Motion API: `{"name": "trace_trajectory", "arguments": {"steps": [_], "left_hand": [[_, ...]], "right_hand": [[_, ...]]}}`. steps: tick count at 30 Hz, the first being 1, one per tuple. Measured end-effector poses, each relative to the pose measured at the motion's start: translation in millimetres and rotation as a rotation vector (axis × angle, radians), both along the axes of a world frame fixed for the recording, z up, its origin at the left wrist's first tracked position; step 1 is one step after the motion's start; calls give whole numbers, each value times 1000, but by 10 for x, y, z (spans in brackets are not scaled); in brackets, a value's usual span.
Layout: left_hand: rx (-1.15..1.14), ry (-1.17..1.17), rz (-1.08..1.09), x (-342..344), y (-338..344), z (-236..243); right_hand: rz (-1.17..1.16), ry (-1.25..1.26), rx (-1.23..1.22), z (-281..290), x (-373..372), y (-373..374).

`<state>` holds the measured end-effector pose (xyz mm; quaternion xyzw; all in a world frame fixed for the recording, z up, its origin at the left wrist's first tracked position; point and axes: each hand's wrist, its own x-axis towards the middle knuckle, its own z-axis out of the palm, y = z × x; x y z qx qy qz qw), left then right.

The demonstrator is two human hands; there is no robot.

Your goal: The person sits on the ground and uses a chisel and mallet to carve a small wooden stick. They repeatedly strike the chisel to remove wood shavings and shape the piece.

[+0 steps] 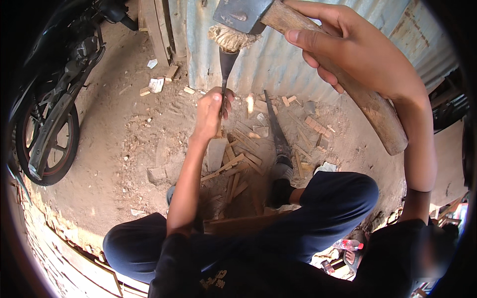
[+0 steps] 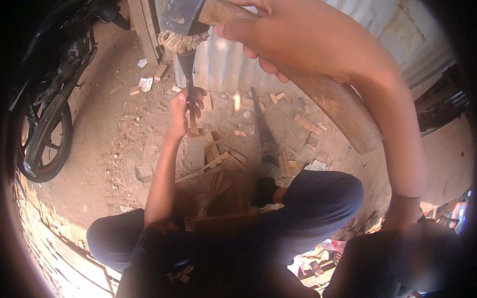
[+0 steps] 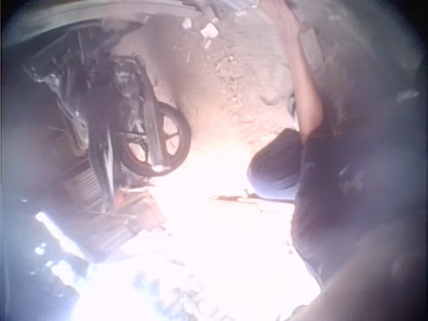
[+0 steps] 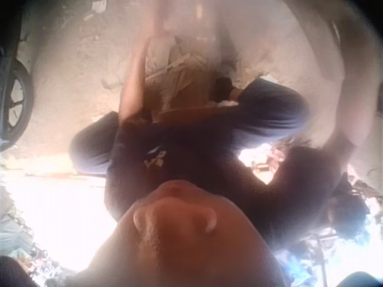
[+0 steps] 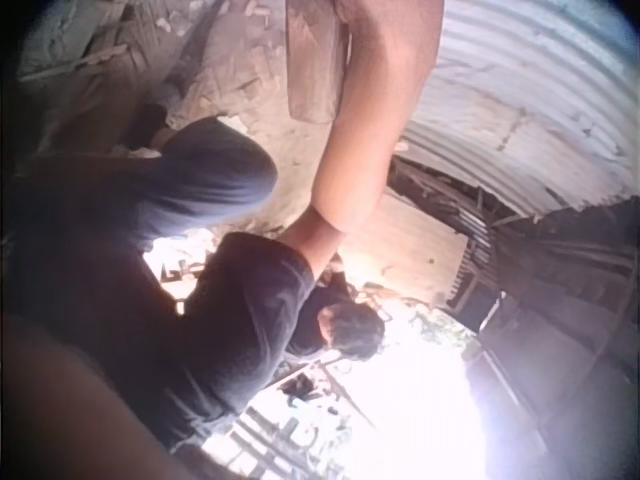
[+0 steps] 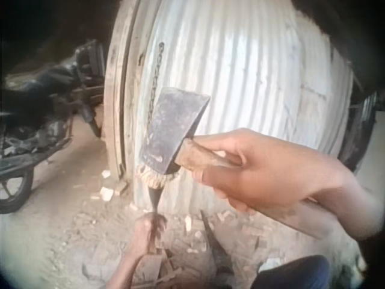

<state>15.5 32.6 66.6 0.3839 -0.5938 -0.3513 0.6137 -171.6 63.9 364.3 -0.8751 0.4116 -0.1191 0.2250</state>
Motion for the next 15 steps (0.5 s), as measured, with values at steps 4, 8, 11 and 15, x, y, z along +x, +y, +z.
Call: {"name": "trace_trajectory", "arguments": {"steps": [4, 8, 11, 15], "left_hand": [[-299, 74, -36, 84, -98, 602], [-246, -140, 120, 103, -211, 1089], [-392, -237, 277, -37, -292, 1149], [-331, -159, 317, -102, -362, 1126]], "right_hand": [[133, 68, 223, 156, 35, -5], [118, 95, 237, 80, 97, 37], [59, 133, 82, 4, 106, 153], [10, 68, -3, 34, 75, 239]]}}
